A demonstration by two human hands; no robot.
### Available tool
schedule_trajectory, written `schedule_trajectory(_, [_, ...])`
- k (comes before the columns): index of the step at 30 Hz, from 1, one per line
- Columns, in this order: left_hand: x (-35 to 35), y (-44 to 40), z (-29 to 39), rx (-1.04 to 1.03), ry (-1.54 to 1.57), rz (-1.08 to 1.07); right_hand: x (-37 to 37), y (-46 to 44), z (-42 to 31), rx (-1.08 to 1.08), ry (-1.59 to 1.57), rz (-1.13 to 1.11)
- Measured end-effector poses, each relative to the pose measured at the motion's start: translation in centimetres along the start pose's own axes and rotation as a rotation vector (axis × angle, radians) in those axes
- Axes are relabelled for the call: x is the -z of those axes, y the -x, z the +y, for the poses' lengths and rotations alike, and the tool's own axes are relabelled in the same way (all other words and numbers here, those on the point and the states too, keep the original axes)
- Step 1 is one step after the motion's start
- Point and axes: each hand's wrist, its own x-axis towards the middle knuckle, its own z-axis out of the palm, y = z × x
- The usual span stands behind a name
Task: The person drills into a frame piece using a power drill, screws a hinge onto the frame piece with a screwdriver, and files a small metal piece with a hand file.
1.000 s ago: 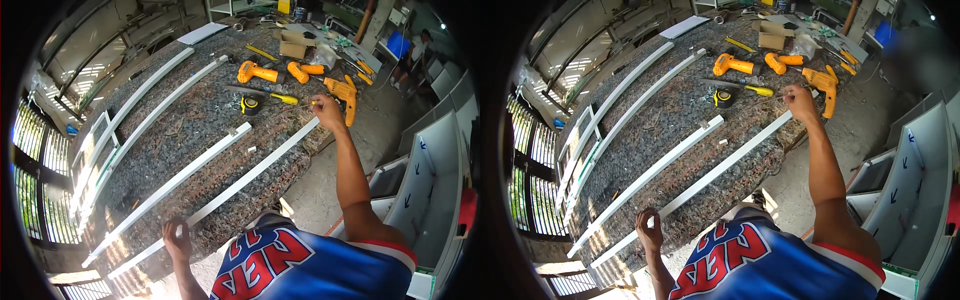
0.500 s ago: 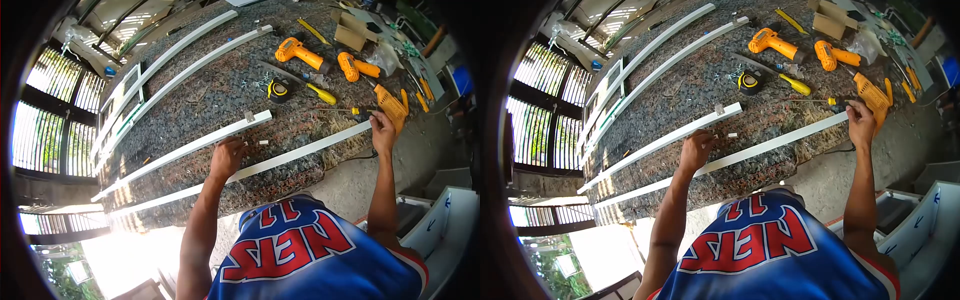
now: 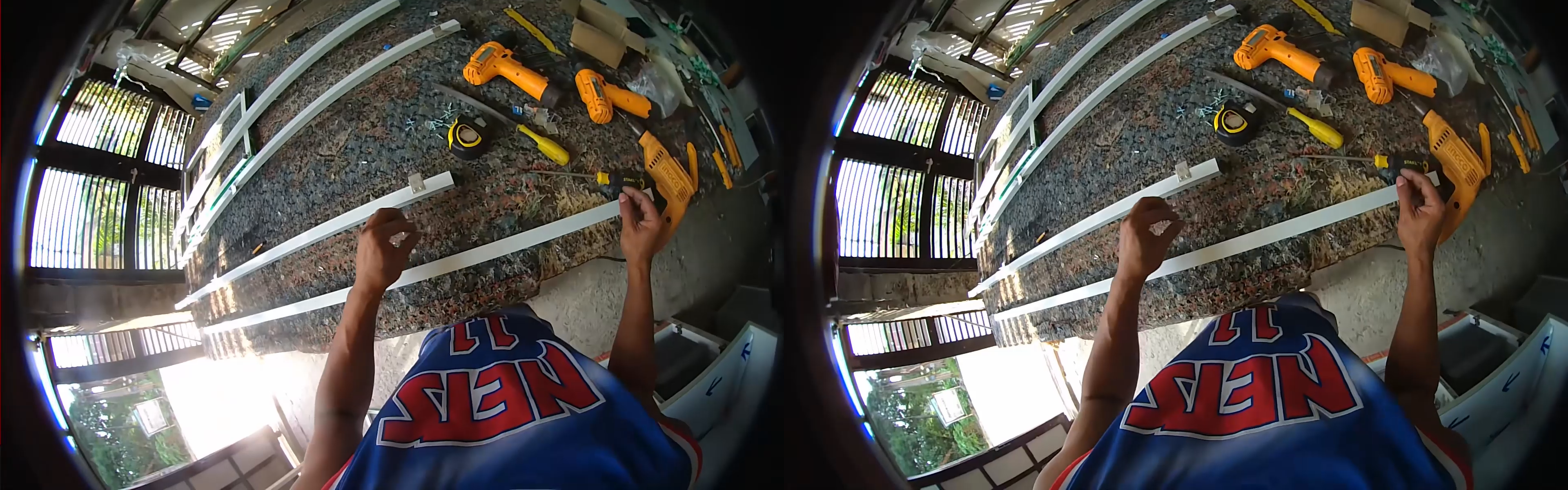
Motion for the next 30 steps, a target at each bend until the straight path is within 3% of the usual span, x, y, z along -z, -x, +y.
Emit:
schedule_trajectory(8, [-1.4, 1.3, -3.1, -0.013, -0.142, -0.004, 0.3, -0.3, -0.6, -0.021, 0.021, -0.054])
schedule_trajectory(14, [-1.4, 0.7, -3.0, 0.122, -0.167, -0.071, 1.1, -0.4, -1.0, -0.008, 0.031, -0.057])
schedule_trajectory(17, [-0.8, 0.5, -2.4, 0.047, -0.095, -0.039, 3.7, -1.7, -0.3, 0.107, 0.11, 0.149])
schedule_trajectory(19, [-0.6, 0.7, -2.4, 0.028, -0.057, -0.035, 7.6, -4.2, 3.2, 0.014, 0.187, 0.357])
schedule_trajectory(22, [-1.1, 0.8, -3.4, -0.025, -0.103, -0.052, 12.3, -6.8, 5.4, -0.199, 0.687, 0.397])
schedule_trajectory(25, [-1.3, 0.7, -3.8, -0.009, -0.112, -0.072, 13.7, -8.6, 6.8, -0.488, 0.249, 0.209])
schedule_trajectory(30, [0.5, 1.9, -2.6, 0.13, 0.003, 0.002, 13.5, -9.5, 9.8, -0.597, -0.267, -0.118])
